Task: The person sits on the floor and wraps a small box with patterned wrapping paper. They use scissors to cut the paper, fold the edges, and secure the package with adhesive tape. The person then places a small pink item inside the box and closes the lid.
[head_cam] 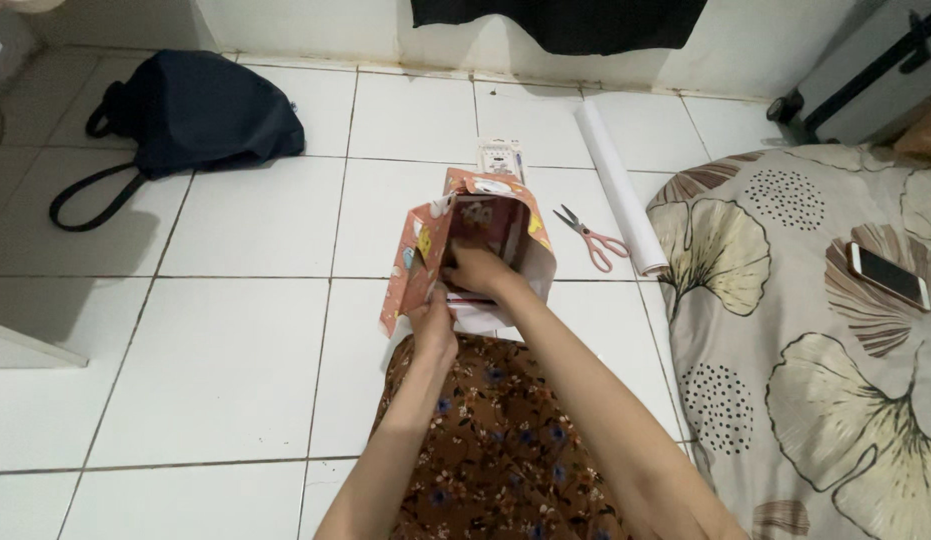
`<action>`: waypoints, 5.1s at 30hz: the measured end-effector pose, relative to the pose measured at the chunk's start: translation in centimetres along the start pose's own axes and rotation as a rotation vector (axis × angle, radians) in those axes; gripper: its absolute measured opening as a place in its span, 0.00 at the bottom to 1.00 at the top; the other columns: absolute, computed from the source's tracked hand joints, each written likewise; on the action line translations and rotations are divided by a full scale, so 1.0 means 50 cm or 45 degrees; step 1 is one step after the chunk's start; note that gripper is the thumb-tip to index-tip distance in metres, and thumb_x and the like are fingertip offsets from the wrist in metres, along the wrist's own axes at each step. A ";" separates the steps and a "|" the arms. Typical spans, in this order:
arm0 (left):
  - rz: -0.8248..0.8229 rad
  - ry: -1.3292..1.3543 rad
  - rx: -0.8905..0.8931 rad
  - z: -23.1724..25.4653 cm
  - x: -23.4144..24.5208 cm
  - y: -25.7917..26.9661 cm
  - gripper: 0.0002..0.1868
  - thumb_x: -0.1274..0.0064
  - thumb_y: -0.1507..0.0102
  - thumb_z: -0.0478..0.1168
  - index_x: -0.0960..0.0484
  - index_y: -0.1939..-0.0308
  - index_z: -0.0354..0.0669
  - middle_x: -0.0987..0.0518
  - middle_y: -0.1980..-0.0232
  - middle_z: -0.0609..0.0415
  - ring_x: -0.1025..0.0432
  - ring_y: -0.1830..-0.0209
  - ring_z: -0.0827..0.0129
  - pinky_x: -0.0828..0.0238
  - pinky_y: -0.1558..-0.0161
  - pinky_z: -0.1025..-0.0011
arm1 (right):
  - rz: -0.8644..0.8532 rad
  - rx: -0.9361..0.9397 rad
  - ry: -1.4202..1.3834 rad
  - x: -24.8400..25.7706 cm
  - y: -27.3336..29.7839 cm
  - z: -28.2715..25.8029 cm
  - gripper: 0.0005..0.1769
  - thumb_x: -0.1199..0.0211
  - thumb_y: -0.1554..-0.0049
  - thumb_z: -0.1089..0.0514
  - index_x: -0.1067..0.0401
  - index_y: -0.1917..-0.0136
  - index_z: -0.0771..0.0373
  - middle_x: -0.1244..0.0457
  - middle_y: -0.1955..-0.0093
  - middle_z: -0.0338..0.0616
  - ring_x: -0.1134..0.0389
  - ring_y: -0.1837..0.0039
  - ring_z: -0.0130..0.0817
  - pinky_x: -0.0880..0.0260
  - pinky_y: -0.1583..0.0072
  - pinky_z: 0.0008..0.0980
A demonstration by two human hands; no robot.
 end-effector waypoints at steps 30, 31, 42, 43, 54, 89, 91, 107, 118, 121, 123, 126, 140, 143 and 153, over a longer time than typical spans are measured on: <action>-0.335 -1.511 -0.353 -0.066 -0.043 -0.137 0.16 0.54 0.27 0.44 0.18 0.53 0.33 0.17 0.63 0.42 0.20 0.65 0.56 0.24 0.62 0.58 | 0.677 -0.414 -0.179 0.182 0.250 0.137 0.18 0.41 0.35 0.53 0.20 0.60 0.67 0.34 0.71 0.54 0.32 0.69 0.43 0.34 0.62 0.42; -0.377 -1.609 -0.421 -0.032 -0.027 -0.124 0.16 0.52 0.30 0.43 0.22 0.46 0.34 0.16 0.64 0.42 0.20 0.64 0.56 0.24 0.58 0.59 | 0.679 -0.490 -0.277 0.181 0.259 0.146 0.21 0.43 0.33 0.52 0.21 0.59 0.68 0.34 0.71 0.54 0.33 0.70 0.41 0.35 0.61 0.41; -0.815 -2.343 -0.514 0.098 -0.065 -0.055 0.14 0.53 0.36 0.31 0.17 0.50 0.46 0.15 0.55 0.49 0.23 0.46 0.59 0.67 0.21 0.42 | 0.974 -0.299 -0.436 0.204 0.280 0.056 0.12 0.42 0.38 0.65 0.21 0.44 0.61 0.29 0.49 0.46 0.27 0.50 0.35 0.27 0.51 0.34; -0.855 -2.153 -0.628 0.133 -0.096 -0.045 0.13 0.52 0.36 0.33 0.17 0.49 0.45 0.16 0.54 0.48 0.23 0.45 0.57 0.64 0.23 0.42 | 0.933 -0.275 -0.480 0.198 0.273 0.049 0.14 0.43 0.39 0.65 0.21 0.42 0.60 0.29 0.48 0.46 0.26 0.48 0.36 0.26 0.50 0.35; -0.835 -1.363 -0.272 0.294 -0.220 0.059 0.16 0.52 0.31 0.43 0.20 0.43 0.41 0.17 0.48 0.48 0.24 0.43 0.58 0.27 0.43 0.57 | 0.557 -0.022 -0.469 0.231 0.245 -0.117 0.28 0.41 0.37 0.55 0.36 0.25 0.56 0.44 0.22 0.52 0.42 0.23 0.52 0.39 0.28 0.49; -0.824 -1.767 -0.922 0.362 -0.350 0.172 0.16 0.53 0.35 0.41 0.18 0.46 0.41 0.15 0.58 0.46 0.21 0.62 0.61 0.45 0.34 0.57 | 0.987 -0.115 -1.014 0.292 0.284 -0.112 0.13 0.33 0.44 0.65 0.23 0.45 0.68 0.29 0.43 0.48 0.26 0.42 0.33 0.25 0.37 0.32; -0.687 -1.721 -0.832 0.355 -0.342 0.148 0.14 0.50 0.35 0.46 0.15 0.54 0.43 0.15 0.64 0.46 0.22 0.63 0.57 0.40 0.36 0.58 | 0.911 -0.175 -0.955 0.296 0.282 -0.114 0.11 0.32 0.44 0.64 0.23 0.47 0.66 0.28 0.49 0.45 0.25 0.47 0.31 0.23 0.43 0.31; -0.527 -1.071 -0.533 0.374 -0.315 0.144 0.11 0.41 0.41 0.44 0.12 0.70 0.40 0.13 0.69 0.56 0.22 0.67 0.79 0.28 0.64 0.75 | 0.780 -0.008 -0.803 0.337 0.273 -0.162 0.06 0.31 0.42 0.62 0.26 0.54 0.65 0.30 0.57 0.39 0.29 0.53 0.24 0.27 0.48 0.27; -0.739 -0.646 -0.194 0.315 -0.300 0.101 0.13 0.43 0.35 0.38 0.19 0.73 0.36 0.20 0.71 0.54 0.29 0.69 0.78 0.27 0.60 0.75 | 0.854 0.153 -1.388 0.298 0.254 -0.157 0.07 0.34 0.40 0.64 0.32 0.54 0.64 0.33 0.51 0.42 0.31 0.46 0.27 0.27 0.40 0.28; -0.749 -0.626 -0.040 0.311 -0.290 0.103 0.10 0.46 0.36 0.37 0.18 0.70 0.36 0.18 0.70 0.52 0.26 0.71 0.75 0.27 0.66 0.74 | 0.770 0.076 -1.408 0.290 0.252 -0.150 0.08 0.31 0.42 0.64 0.31 0.55 0.64 0.32 0.51 0.43 0.31 0.47 0.27 0.27 0.41 0.28; -0.766 -0.606 0.047 0.312 -0.291 0.111 0.09 0.48 0.36 0.38 0.18 0.68 0.35 0.17 0.69 0.51 0.24 0.72 0.74 0.27 0.69 0.74 | 0.729 0.025 -1.542 0.286 0.254 -0.146 0.08 0.31 0.42 0.63 0.30 0.55 0.64 0.32 0.52 0.44 0.31 0.49 0.28 0.27 0.44 0.29; -0.828 -0.585 0.061 0.322 -0.301 0.132 0.08 0.49 0.35 0.38 0.19 0.64 0.36 0.16 0.67 0.51 0.24 0.71 0.75 0.27 0.69 0.75 | 0.695 -0.008 -1.590 0.297 0.259 -0.147 0.08 0.31 0.44 0.62 0.29 0.55 0.64 0.32 0.52 0.43 0.32 0.50 0.27 0.27 0.46 0.30; -0.766 -0.973 -0.392 0.410 -0.336 0.190 0.06 0.43 0.39 0.37 0.18 0.67 0.37 0.18 0.71 0.56 0.27 0.72 0.77 0.30 0.69 0.76 | 0.999 -0.063 -1.346 0.310 0.293 -0.161 0.06 0.36 0.39 0.65 0.33 0.53 0.64 0.33 0.53 0.42 0.33 0.49 0.26 0.30 0.45 0.27; -0.712 -1.174 -0.482 0.428 -0.329 0.193 0.10 0.39 0.40 0.38 0.19 0.70 0.34 0.19 0.75 0.53 0.29 0.75 0.73 0.31 0.70 0.73 | 1.034 -0.169 -1.436 0.278 0.287 -0.133 0.06 0.36 0.40 0.65 0.32 0.53 0.65 0.33 0.53 0.44 0.33 0.50 0.27 0.29 0.46 0.27; -0.670 -1.779 -0.777 0.400 -0.226 0.135 0.11 0.43 0.38 0.47 0.12 0.58 0.47 0.14 0.62 0.55 0.27 0.54 0.63 0.45 0.41 0.57 | 0.853 -0.228 -2.085 0.273 0.289 -0.020 0.13 0.35 0.41 0.59 0.28 0.43 0.61 0.35 0.46 0.42 0.34 0.45 0.36 0.35 0.41 0.42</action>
Point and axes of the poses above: each hand's wrist, its own y-axis away from the middle knuckle, its own x-axis out of the back of the hand, z = x × y, the point moved 10 cm from there along -y, towards the middle knuckle
